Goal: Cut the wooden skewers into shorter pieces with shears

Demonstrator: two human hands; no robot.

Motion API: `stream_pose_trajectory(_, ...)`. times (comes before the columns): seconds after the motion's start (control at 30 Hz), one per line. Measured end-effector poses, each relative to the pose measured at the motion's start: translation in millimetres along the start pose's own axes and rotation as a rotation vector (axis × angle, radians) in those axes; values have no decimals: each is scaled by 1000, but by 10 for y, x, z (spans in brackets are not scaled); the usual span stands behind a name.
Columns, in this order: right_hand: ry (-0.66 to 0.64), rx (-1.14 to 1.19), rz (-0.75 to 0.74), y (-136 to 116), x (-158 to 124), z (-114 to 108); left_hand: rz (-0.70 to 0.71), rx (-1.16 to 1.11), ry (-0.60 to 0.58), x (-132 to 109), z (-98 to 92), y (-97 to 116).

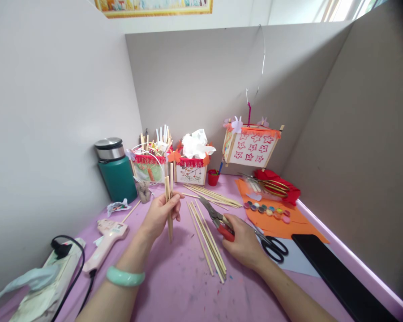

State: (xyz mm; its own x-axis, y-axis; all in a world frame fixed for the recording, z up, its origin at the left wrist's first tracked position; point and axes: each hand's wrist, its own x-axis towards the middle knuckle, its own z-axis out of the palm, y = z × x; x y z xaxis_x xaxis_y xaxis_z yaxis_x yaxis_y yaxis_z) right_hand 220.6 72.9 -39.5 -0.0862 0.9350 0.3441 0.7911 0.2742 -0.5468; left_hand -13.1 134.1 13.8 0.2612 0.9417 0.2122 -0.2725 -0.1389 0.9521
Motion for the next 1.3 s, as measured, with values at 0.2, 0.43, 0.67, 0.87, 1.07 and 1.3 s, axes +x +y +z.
stream_pose_trajectory(0.2, -6, 4, 4, -2, -1, -8, 33, -66, 8, -18, 7, 45)
stream_pose_trajectory(0.43, -6, -9, 1, 1, 7, 8, 102, -116, -11, -30, 20, 66)
stream_pose_trajectory(0.67, -2, -14, -5, -8, 7, 2, 139, -229, -63, -27, 75, 86)
stream_pose_trajectory(0.87, 0, -7, -11, 1, 2, 3, 147, -234, -73, -57, 142, 102)
stream_pose_trajectory(1.07, 5, -1, -11, -10, -7, -3, 127, -232, -76, -79, 159, 103)
stream_pose_trajectory(1.3, 4, -5, -10, 2, -11, 7, 110, -152, -17, -75, 189, 137)
